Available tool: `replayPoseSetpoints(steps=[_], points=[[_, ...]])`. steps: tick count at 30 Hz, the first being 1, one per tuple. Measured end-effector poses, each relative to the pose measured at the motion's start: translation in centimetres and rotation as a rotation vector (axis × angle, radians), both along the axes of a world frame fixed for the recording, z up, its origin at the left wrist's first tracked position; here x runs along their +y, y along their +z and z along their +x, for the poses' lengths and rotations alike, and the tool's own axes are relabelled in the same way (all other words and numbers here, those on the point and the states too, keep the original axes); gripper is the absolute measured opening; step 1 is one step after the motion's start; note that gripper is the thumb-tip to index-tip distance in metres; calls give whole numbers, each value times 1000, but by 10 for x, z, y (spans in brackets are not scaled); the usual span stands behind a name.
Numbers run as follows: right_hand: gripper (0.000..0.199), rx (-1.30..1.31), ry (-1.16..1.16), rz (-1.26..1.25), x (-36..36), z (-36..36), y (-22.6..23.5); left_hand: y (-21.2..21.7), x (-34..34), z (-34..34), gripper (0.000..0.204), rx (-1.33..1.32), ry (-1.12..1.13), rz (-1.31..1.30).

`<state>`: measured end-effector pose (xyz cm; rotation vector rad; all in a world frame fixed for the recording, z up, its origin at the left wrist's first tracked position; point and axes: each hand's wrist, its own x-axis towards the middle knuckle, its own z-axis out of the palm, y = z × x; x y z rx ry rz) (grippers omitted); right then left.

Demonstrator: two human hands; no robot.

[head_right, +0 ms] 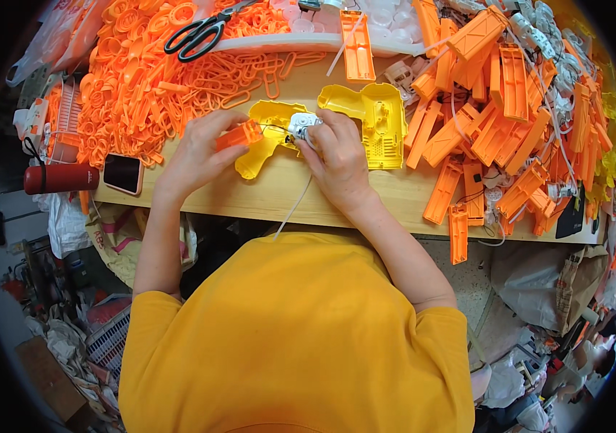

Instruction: Assembling yellow and orange plastic toy gun components at a factory workbench.

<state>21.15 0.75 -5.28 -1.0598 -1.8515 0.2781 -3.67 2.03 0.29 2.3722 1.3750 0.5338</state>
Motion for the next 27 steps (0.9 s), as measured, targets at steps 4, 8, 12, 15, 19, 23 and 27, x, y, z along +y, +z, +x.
replayPoseSetpoints(steps=[4, 8, 12, 15, 19, 23, 27], points=[[33, -2, -4, -1, 1, 1, -4, 14, 2, 33, 42, -267, 81, -160], [33, -4, -12, 4, 1, 1, -2, 7, 7, 46, 39, -350, 169, -204], [33, -7, -13, 7, 1, 1, -2, 5, 0, 55, 37, -85, 276, 26], [34, 2, -12, 10, 0, 1, -3, -1, -1, 57, 34, -140, 289, 10], [34, 10, -6, 17, 0, 0, -2, -10, 0, 57, 32, -285, 309, -44], [34, 10, -9, 15, 1, 0, -3, -11, -1, 61, 38, -204, 254, 18], [34, 17, -14, 17, 3, 1, -4, 4, -1, 55, 42, -200, 161, -136]])
